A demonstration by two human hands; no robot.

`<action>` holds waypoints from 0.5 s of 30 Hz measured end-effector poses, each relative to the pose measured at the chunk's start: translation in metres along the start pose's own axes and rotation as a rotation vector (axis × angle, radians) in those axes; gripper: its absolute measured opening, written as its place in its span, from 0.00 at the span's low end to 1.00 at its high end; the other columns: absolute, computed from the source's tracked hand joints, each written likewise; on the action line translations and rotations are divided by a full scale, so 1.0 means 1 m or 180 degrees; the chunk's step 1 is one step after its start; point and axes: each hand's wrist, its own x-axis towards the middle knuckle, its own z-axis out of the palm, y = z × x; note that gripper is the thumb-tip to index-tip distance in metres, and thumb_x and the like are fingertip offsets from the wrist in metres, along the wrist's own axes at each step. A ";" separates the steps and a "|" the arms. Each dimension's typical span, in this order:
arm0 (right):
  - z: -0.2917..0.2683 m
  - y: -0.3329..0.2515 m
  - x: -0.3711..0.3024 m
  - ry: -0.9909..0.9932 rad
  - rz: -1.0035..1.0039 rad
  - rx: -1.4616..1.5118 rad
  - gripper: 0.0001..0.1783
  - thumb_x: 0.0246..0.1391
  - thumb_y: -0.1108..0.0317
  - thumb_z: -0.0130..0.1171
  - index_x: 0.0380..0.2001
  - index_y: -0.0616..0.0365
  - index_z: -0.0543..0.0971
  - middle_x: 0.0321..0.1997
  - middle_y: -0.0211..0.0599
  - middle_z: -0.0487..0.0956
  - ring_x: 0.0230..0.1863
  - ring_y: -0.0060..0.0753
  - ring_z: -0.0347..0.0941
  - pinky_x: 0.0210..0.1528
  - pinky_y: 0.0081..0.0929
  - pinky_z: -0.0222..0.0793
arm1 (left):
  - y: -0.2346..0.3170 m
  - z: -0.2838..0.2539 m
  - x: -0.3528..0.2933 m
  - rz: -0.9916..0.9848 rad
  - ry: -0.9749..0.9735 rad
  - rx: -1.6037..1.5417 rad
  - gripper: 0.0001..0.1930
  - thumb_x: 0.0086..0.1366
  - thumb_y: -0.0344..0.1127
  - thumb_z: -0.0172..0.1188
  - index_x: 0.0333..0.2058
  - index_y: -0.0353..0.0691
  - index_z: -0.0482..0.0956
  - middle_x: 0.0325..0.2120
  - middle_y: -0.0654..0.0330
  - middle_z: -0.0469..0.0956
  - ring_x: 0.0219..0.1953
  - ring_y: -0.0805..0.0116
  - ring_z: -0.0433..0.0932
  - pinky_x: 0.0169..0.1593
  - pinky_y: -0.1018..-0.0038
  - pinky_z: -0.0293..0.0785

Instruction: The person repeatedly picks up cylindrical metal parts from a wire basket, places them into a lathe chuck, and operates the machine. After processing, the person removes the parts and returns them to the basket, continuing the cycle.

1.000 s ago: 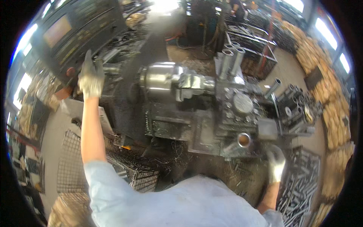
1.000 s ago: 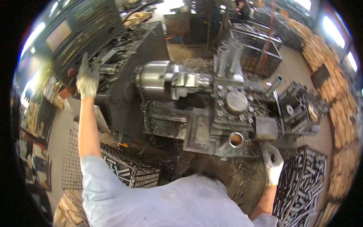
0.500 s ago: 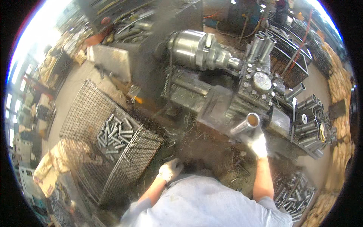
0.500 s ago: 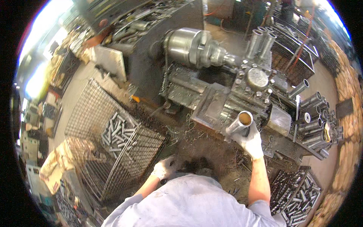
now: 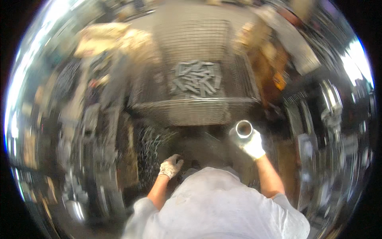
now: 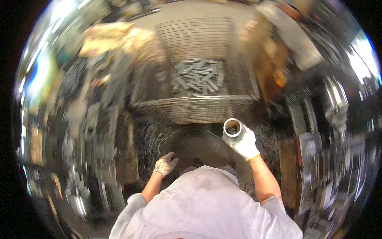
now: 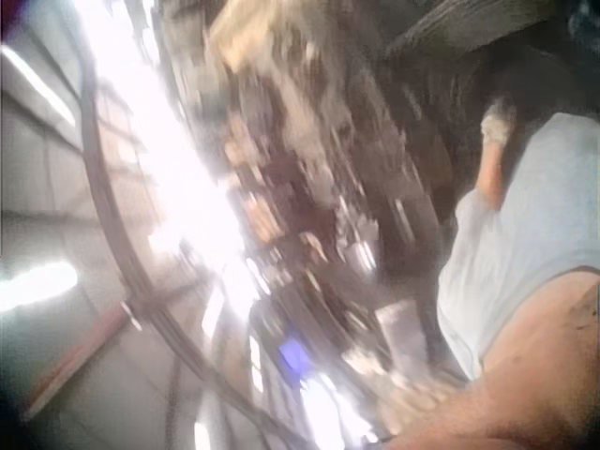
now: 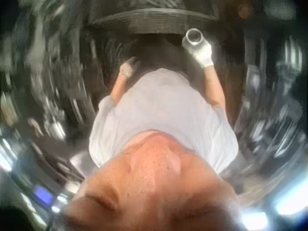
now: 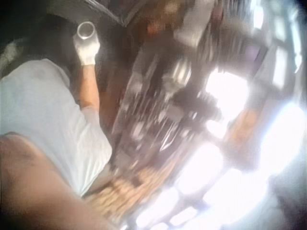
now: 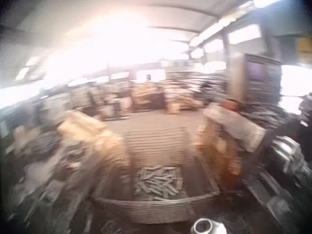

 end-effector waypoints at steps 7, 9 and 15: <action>0.183 -0.147 0.019 -0.2213 -0.1210 0.0182 0.20 0.50 0.53 0.77 0.40 0.53 0.86 0.37 0.43 0.89 0.40 0.42 0.88 0.45 0.37 0.82 | -0.149 -0.018 -0.105 -0.1839 0.1271 -0.1180 0.27 0.69 0.55 0.60 0.59 0.44 0.81 0.54 0.46 0.84 0.59 0.45 0.81 0.62 0.56 0.77; 0.217 -0.186 0.026 -0.2897 -0.1275 0.0361 0.22 0.49 0.52 0.79 0.41 0.53 0.85 0.39 0.40 0.89 0.41 0.36 0.87 0.47 0.35 0.81 | -0.168 0.009 -0.136 -0.2254 0.1626 -0.1685 0.26 0.69 0.55 0.60 0.59 0.45 0.82 0.54 0.47 0.85 0.60 0.45 0.81 0.62 0.56 0.77; 0.341 -0.291 0.047 -0.3651 -0.2307 0.0659 0.26 0.48 0.49 0.79 0.44 0.54 0.85 0.40 0.42 0.89 0.42 0.37 0.88 0.46 0.36 0.81 | -0.214 0.138 -0.214 -0.3653 0.3158 -0.3956 0.18 0.70 0.45 0.65 0.51 0.40 0.85 0.38 0.54 0.88 0.36 0.62 0.86 0.40 0.67 0.81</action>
